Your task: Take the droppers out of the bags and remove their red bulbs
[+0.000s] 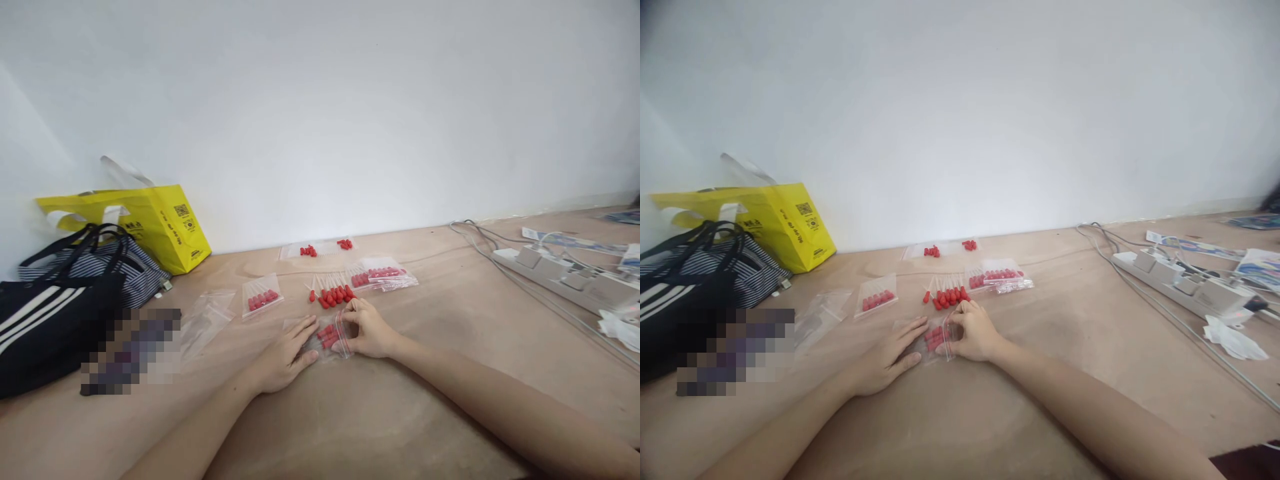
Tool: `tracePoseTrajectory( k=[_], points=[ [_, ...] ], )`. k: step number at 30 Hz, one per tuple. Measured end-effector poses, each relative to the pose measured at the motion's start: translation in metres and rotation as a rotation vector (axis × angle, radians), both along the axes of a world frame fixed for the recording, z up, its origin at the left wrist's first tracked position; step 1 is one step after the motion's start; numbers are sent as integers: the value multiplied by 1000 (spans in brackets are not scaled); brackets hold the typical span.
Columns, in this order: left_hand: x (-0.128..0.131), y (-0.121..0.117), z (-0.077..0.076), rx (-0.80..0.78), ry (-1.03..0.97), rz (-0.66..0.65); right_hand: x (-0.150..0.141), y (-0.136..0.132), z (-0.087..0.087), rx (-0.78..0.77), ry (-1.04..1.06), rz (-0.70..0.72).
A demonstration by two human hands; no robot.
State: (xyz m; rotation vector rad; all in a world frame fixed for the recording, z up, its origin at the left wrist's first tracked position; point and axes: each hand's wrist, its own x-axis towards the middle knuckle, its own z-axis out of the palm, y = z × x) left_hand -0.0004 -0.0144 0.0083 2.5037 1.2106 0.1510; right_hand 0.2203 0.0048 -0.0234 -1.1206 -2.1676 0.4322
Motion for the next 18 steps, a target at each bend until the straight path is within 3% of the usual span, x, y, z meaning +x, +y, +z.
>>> tracePoseTrajectory(
  k=[18],
  points=[
    [-1,-1,3,-6,-20,-48,6,-6,9,-107,-41,65]
  ],
)
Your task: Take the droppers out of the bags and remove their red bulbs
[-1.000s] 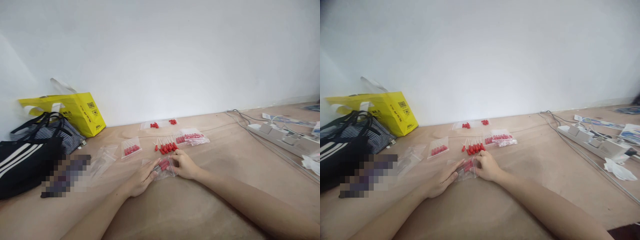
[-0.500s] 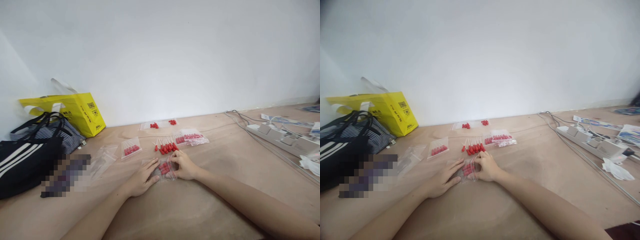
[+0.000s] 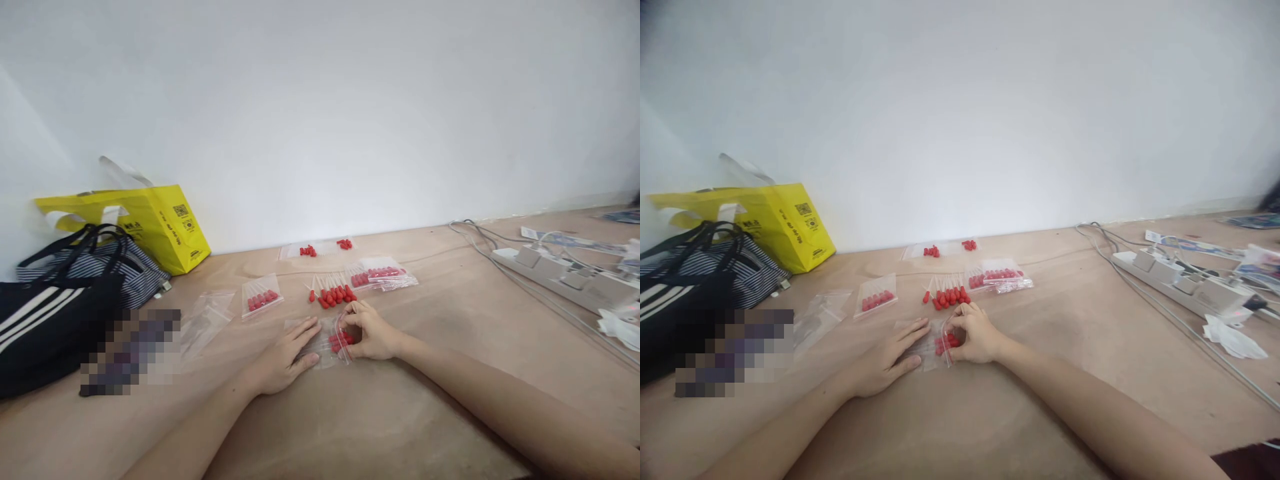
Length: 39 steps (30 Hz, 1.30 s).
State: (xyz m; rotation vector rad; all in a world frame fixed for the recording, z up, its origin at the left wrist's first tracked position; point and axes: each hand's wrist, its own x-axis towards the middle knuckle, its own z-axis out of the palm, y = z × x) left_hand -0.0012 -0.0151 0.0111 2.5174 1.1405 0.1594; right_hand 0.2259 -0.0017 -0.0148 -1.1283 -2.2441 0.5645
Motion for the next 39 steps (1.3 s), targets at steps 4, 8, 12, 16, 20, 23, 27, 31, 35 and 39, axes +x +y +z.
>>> tracePoseTrajectory(
  k=[4,8,12,16,20,23,27,31,35,39],
  points=[
    [-1,0,-1,27,10,-1,8,3,1,-9,67,3],
    [-2,1,-1,36,34,13,22,4,6,-185,71,53],
    [-3,2,-1,31,52,10,24,0,10,-240,155,179],
    [-7,2,0,16,56,10,26,-2,9,-210,181,193],
    [-12,4,-1,11,34,16,43,3,4,-368,401,121],
    [-16,6,1,9,21,12,62,9,5,-485,542,63],
    [-25,8,10,4,54,24,83,16,16,-405,669,-52],
    [-35,13,19,0,74,14,79,29,27,-209,812,-184],
    [-38,18,17,-75,-27,85,42,47,27,-37,794,-241],
    [-26,29,9,-157,-433,354,-5,64,20,356,497,-253]
  ],
)
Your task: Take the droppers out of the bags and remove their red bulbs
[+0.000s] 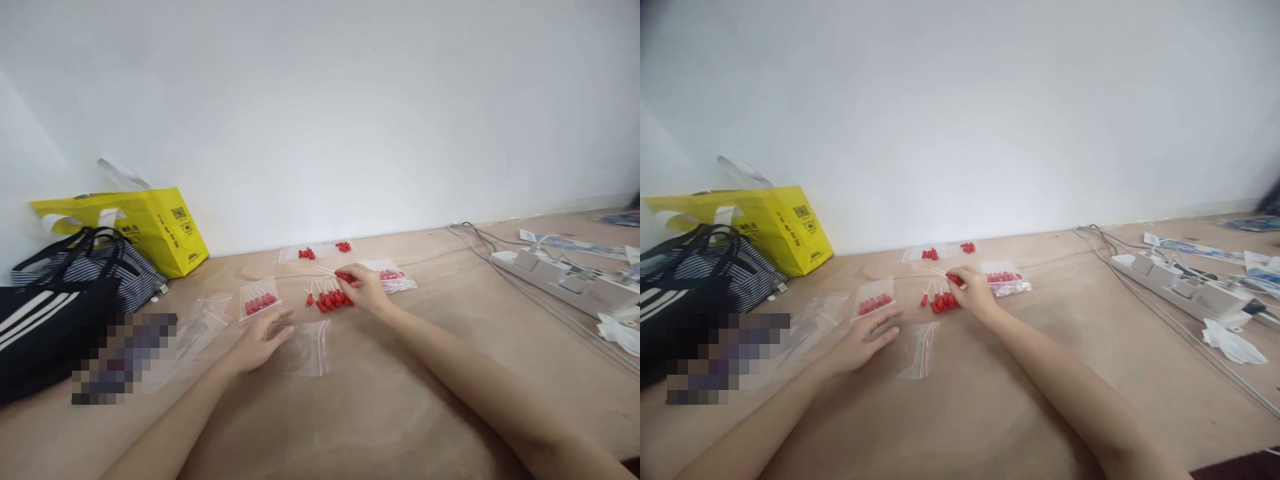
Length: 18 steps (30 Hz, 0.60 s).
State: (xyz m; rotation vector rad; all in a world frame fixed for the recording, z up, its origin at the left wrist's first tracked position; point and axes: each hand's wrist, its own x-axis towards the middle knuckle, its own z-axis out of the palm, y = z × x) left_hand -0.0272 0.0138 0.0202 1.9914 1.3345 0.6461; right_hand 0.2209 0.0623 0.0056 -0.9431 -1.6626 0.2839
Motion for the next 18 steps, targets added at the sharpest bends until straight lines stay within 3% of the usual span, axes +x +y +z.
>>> tracePoseTrajectory(
  k=[3,7,18],
  points=[
    [14,17,-6,-221,-361,204,-27,9,-7,35,-228,-45],
    [33,42,-12,-393,-538,256,-46,15,-18,-23,-341,-73],
    [65,75,-26,-392,-681,299,-43,5,-23,-31,-367,-39]
  ],
)
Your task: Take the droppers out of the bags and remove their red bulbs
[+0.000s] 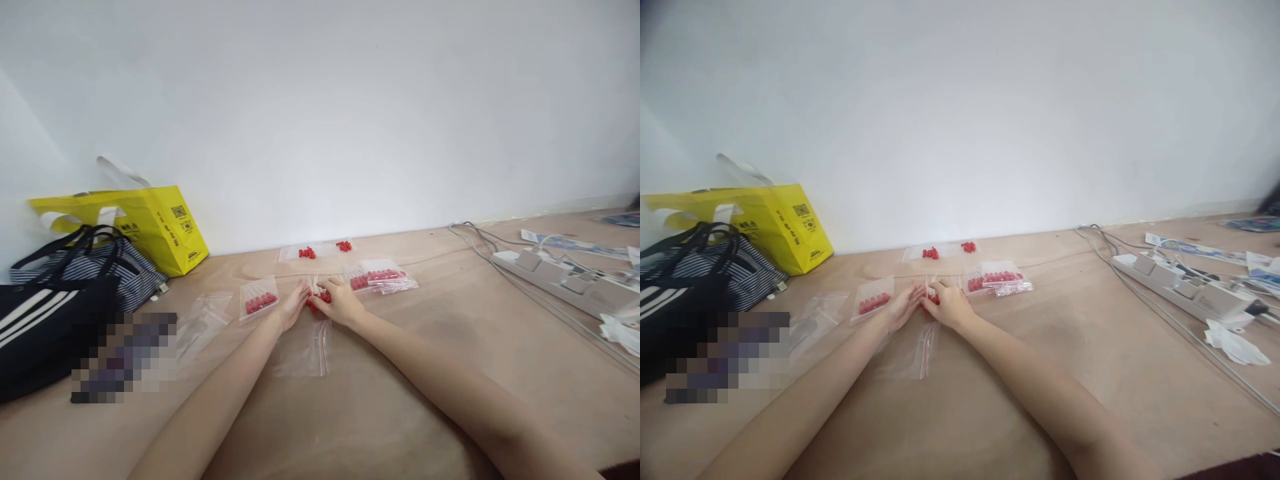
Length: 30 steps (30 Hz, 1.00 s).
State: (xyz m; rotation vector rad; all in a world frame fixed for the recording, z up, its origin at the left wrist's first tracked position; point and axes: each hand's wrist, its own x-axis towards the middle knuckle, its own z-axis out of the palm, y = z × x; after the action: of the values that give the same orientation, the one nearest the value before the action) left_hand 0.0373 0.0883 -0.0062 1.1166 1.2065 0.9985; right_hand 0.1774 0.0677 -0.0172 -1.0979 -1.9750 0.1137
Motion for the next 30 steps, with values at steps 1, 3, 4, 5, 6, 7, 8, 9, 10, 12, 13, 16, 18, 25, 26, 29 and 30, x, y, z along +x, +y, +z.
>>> tracePoseTrajectory(
  k=[1,3,4,5,6,7,8,9,10,12,13,16,18,25,26,29,30],
  points=[
    [1,1,-2,14,10,0,3,-2,0,13,6,3],
    [2,4,-4,47,38,-5,13,-7,0,43,13,-8],
    [2,6,-6,65,56,-11,19,-10,-1,56,10,-23],
    [2,7,-7,83,75,-19,26,-13,-2,66,5,-41],
    [2,8,-7,100,95,-30,33,-16,-4,74,1,-57],
    [1,8,-8,117,116,-43,40,-18,-5,78,-3,-65],
    [0,8,-8,132,139,-58,48,-21,-7,81,2,-65],
    [-3,7,-7,147,162,-75,55,-24,-9,81,10,-57],
    [-5,6,-7,158,187,-93,62,-27,-10,80,18,-46],
    [-11,1,-5,176,235,-131,74,-33,-12,73,27,-22],
    [-15,-1,-4,181,253,-148,78,-35,-13,68,26,-13],
    [-24,-6,-2,205,337,-205,86,-40,-14,56,18,2],
    [-28,-5,-3,227,402,-238,86,-41,-14,54,13,6],
    [-47,-5,8,342,500,-200,83,-46,-13,43,-30,47],
    [-53,-8,13,365,521,-178,82,-48,-13,43,-30,58],
    [-72,-20,26,491,674,-123,79,-53,-11,40,-39,114],
    [-77,-24,29,561,770,-114,77,-55,-10,36,-45,137]
  ],
)
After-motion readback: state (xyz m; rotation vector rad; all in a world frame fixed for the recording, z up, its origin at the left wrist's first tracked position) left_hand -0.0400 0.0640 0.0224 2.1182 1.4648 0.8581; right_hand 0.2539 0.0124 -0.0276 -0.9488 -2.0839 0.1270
